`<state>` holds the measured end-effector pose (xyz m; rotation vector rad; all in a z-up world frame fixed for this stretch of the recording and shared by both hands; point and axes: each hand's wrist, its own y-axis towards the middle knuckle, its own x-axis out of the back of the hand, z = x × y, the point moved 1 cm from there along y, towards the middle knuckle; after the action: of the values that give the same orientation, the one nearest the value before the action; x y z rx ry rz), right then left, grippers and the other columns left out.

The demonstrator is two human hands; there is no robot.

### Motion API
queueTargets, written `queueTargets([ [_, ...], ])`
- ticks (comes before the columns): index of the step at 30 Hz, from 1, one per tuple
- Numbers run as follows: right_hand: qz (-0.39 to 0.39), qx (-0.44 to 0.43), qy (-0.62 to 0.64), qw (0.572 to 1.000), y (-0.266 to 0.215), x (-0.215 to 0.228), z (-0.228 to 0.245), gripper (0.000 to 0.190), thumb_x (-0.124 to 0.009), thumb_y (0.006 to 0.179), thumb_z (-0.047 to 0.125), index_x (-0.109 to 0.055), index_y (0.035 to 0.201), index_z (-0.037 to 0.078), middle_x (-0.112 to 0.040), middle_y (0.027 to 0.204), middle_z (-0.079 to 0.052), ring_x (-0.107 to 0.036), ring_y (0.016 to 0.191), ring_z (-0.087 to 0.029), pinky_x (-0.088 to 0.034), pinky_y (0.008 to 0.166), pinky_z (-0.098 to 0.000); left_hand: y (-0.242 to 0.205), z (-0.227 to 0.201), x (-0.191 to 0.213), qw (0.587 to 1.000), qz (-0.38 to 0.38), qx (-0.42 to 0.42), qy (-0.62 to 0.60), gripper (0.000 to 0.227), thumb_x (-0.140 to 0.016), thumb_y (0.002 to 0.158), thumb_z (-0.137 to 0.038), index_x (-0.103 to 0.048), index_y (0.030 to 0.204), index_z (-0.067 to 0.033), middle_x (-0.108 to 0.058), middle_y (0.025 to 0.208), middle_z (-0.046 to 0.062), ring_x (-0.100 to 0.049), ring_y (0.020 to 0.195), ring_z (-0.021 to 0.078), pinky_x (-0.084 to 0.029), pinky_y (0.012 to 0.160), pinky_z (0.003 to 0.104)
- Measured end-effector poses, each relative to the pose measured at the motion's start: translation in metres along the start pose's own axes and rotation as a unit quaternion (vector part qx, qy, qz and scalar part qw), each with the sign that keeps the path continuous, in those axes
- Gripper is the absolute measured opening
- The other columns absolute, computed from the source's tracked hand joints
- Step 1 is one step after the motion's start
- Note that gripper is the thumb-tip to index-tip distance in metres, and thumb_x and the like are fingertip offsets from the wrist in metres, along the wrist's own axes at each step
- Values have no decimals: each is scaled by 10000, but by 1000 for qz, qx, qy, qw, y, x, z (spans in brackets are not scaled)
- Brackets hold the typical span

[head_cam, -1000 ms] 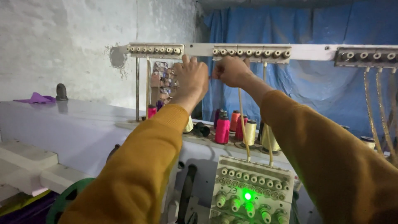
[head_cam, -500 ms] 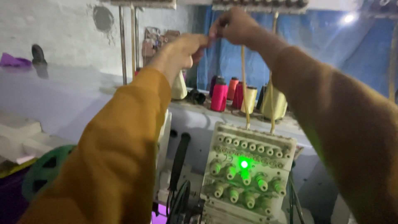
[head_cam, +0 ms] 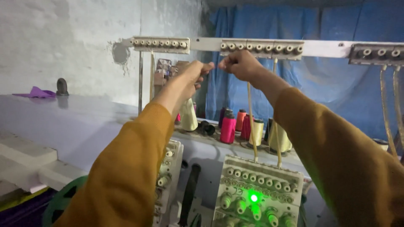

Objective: The person operates a multi-head industrial embroidery machine, replacing pink thread spools and threading the machine by hand.

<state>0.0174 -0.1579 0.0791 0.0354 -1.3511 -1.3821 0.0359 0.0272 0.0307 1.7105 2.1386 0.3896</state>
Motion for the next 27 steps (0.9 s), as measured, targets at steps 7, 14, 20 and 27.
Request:
queueTargets([
  [7,-14,-6,33,999,-3,-7,1,107,-750,881,180,-816,958,211,-695,762,-25,-646,770,-149,-536,747,-318,-32,-17,28,998,-22,-15,-55,175,-798,756,-273,-717,735,-119,-586,645,-23,-575,560,115,-486,551,267],
  [14,-37,-38,32,998,-19,-7,9,99,-751,902,199,-821,961,236,-688,770,-7,-640,758,-146,-531,730,-305,-41,-20,55,945,29,2,-327,99,-628,851,-180,-658,855,-86,-649,760,40,-717,808,225,-602,888,379],
  [20,-44,-59,2,997,-21,-8,9,77,-781,901,242,-823,962,265,-725,804,1,-674,796,-153,-550,765,-328,-41,-12,71,922,-26,-32,-385,107,-596,934,-114,-639,999,-40,-390,617,9,-559,553,207,-617,685,441],
  [27,-44,-75,-31,996,-24,-9,12,96,-772,924,249,-823,1005,240,-735,875,-44,-692,870,-212,-551,787,-354,-46,6,93,970,-124,-112,-179,173,-678,938,-123,-703,1087,-37,-572,730,72,-564,488,128,-603,434,327],
])
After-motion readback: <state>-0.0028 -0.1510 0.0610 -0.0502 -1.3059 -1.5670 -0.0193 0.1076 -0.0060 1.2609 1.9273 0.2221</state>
